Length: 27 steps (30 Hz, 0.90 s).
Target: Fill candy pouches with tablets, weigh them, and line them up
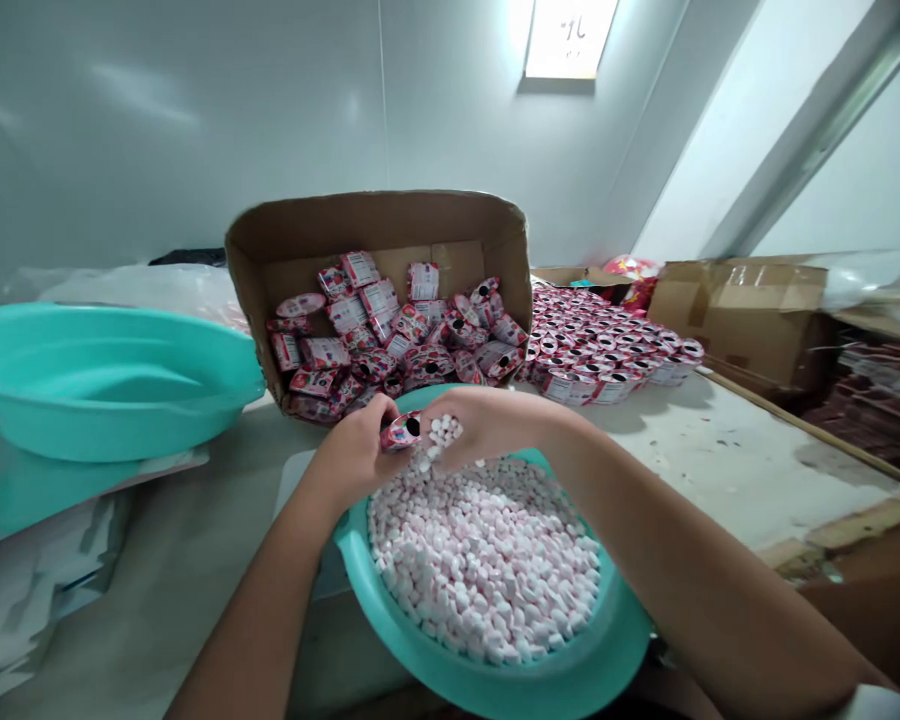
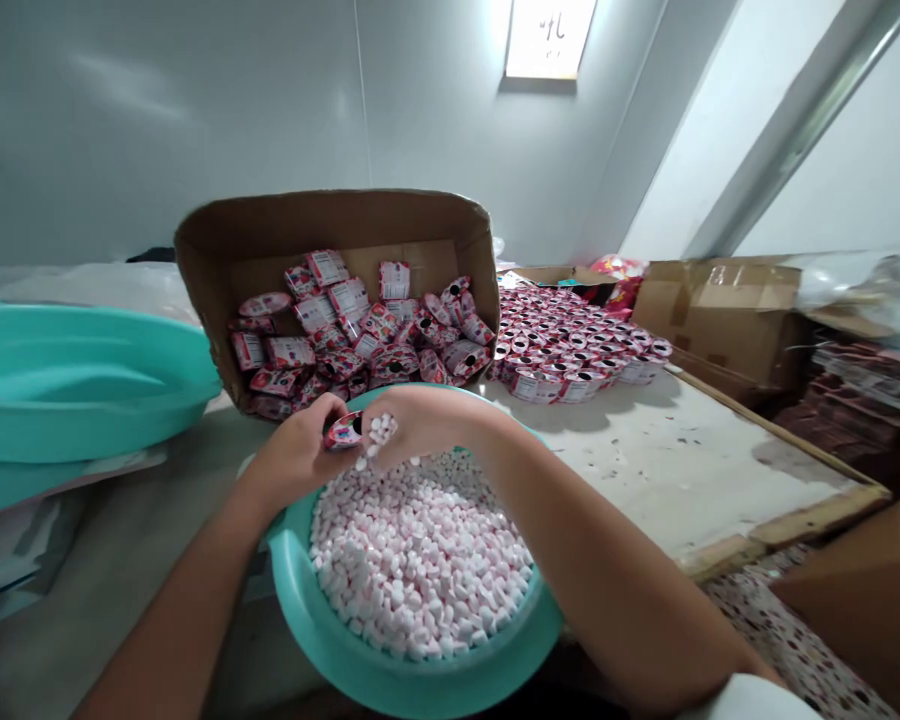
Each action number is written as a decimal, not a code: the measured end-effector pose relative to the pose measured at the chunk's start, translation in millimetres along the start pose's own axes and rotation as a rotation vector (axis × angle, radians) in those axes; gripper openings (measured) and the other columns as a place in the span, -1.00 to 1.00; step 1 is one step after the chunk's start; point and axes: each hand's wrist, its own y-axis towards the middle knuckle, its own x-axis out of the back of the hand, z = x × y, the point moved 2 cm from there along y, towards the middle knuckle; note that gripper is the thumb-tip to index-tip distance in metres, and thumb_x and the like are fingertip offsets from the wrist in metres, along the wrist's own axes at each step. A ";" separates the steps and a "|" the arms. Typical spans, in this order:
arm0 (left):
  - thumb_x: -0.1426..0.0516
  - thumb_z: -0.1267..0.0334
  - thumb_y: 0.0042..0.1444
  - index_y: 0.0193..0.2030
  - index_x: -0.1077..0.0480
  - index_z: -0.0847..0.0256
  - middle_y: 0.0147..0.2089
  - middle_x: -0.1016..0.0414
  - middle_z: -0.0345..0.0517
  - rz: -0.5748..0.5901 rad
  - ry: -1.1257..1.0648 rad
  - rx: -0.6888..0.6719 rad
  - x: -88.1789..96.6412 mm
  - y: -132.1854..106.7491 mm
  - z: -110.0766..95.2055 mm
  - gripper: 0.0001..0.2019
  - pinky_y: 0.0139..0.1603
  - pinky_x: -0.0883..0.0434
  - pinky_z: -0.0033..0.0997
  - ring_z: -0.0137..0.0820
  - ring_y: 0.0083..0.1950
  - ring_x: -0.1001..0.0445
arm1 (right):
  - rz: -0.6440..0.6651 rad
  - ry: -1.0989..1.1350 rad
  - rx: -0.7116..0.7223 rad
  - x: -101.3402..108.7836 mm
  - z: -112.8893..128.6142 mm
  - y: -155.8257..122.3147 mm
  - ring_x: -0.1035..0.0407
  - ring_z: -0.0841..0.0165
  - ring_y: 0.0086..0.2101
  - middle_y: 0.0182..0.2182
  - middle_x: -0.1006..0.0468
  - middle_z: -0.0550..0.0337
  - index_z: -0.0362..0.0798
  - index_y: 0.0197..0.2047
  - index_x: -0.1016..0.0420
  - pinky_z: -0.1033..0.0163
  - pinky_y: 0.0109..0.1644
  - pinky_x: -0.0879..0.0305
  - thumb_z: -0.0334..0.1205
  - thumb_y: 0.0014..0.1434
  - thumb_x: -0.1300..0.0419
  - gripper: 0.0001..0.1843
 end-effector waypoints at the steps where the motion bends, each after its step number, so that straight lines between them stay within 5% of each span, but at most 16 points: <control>1: -0.18 0.22 0.08 -0.19 -0.24 0.12 -0.37 -0.39 -0.29 0.011 0.006 -0.010 -0.3 -0.1 0.0 -0.79 -0.38 -0.15 -0.44 -0.40 -0.37 -0.37 | -0.022 0.049 -0.027 1.2 -3.2 1.2 -0.37 0.46 -0.50 -0.44 -0.53 0.30 -0.02 -0.16 -0.55 0.39 -0.48 -0.21 -0.16 0.03 -0.31 -0.73; 11: -0.24 0.12 0.05 -0.19 -0.26 0.11 -0.37 -0.42 -0.24 0.090 0.088 -0.069 0.6 -2.4 -5.7 -0.72 -0.37 -0.13 -0.44 -0.35 -0.36 -0.40 | -0.294 0.009 -0.042 -8.4 -2.5 12.1 -0.36 0.41 -0.34 -0.34 -0.53 0.29 -0.04 -0.23 -0.56 0.34 -0.33 -0.19 -0.26 -0.03 -0.34 -0.77; 27: -0.21 0.07 0.10 -0.16 -0.24 0.11 -0.27 -0.51 -0.19 -0.019 0.095 -0.034 -0.6 -2.9 -8.1 -0.72 -0.34 -0.20 -0.41 -0.26 -0.24 -0.52 | -0.399 0.296 0.047 -10.4 5.5 12.7 -0.32 0.44 -0.38 -0.39 -0.48 0.29 -0.07 -0.27 -0.49 0.34 -0.32 -0.21 -0.17 -0.01 -0.35 -0.76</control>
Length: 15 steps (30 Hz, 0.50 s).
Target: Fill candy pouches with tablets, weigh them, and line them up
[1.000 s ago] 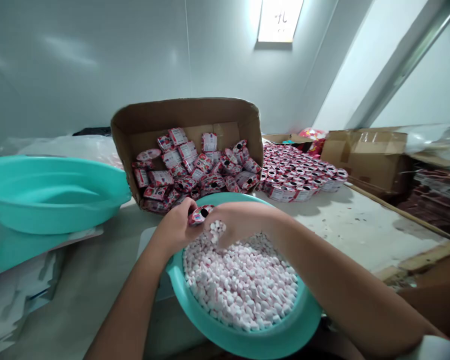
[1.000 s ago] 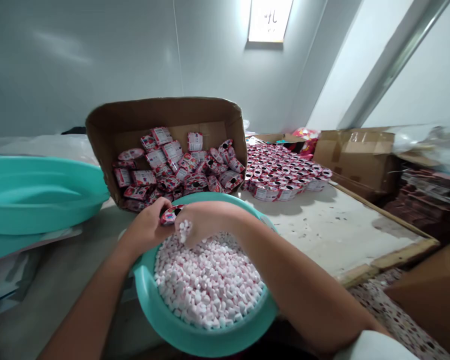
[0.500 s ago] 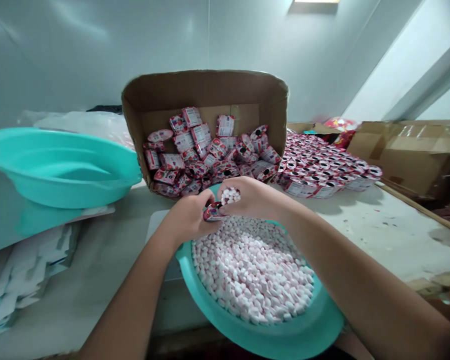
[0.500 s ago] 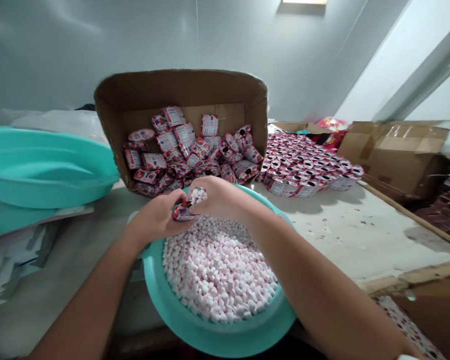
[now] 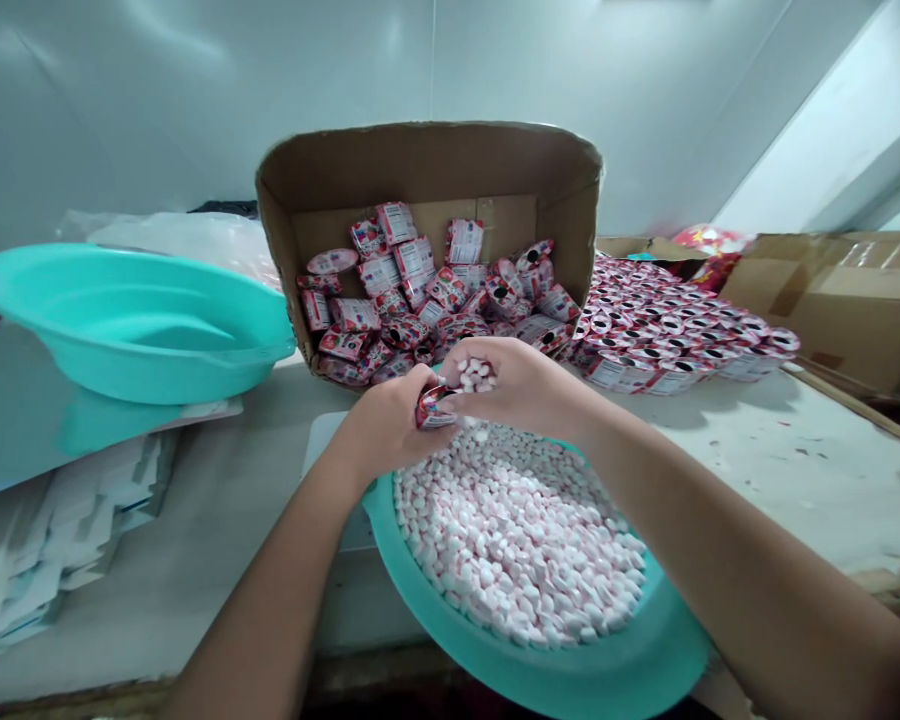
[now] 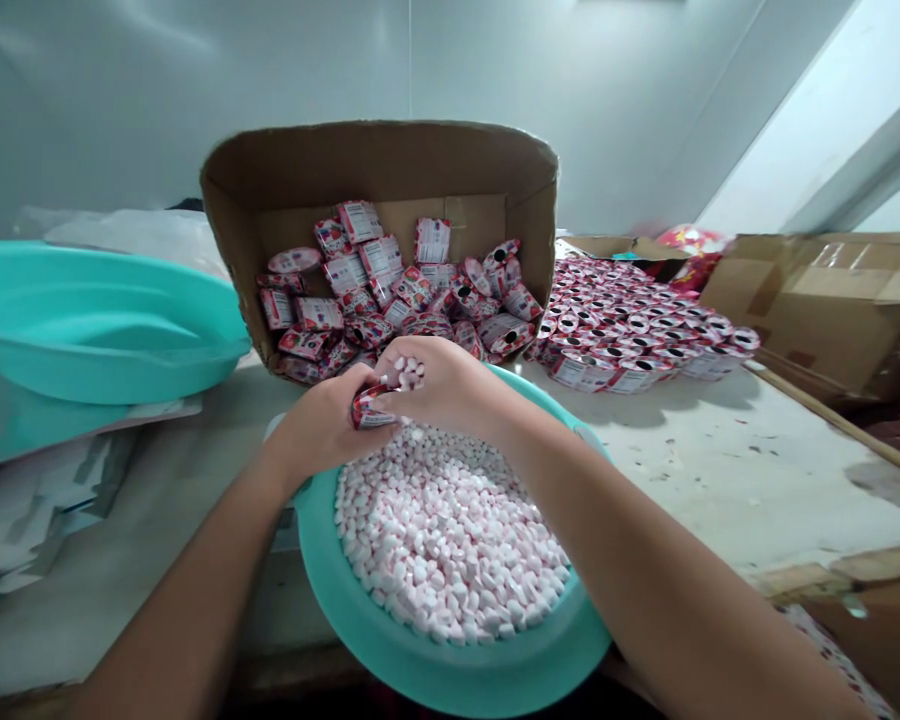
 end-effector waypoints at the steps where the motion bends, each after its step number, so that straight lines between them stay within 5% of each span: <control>1: -0.20 0.07 0.10 -0.15 -0.25 0.11 -0.26 -0.51 -0.17 -0.006 0.007 0.010 -0.1 0.2 -0.2 -0.71 -0.34 -0.21 -0.41 -0.24 -0.22 -0.53 | 0.000 0.000 0.019 0.4 1.1 -0.1 -0.32 0.44 -0.38 -0.38 -0.49 0.28 -0.07 -0.26 -0.50 0.33 -0.31 -0.20 -0.15 0.03 -0.34 -0.77; 9: -0.21 0.03 0.10 -0.10 -0.23 0.13 -0.20 -0.52 -0.12 -0.024 -0.013 0.022 -1.1 0.7 3.3 -0.66 -0.33 -0.25 -0.41 -0.25 -0.20 -0.52 | -0.079 0.053 0.152 0.4 3.2 1.0 -0.36 0.41 -0.32 -0.31 -0.52 0.19 -0.09 -0.26 -0.50 0.31 -0.22 -0.24 -0.04 0.26 -0.17 -0.73; 15: -0.24 0.12 0.02 -0.17 -0.17 0.11 -0.33 -0.43 -0.26 -0.068 -0.041 0.015 -0.8 0.2 4.6 -0.66 -0.39 -0.23 -0.47 -0.40 -0.37 -0.42 | -0.290 -0.174 0.031 15.9 -14.2 4.8 -0.27 0.40 -0.42 -0.43 -0.45 0.20 -0.08 -0.32 -0.45 0.29 -0.32 -0.15 -0.11 0.26 -0.08 -0.76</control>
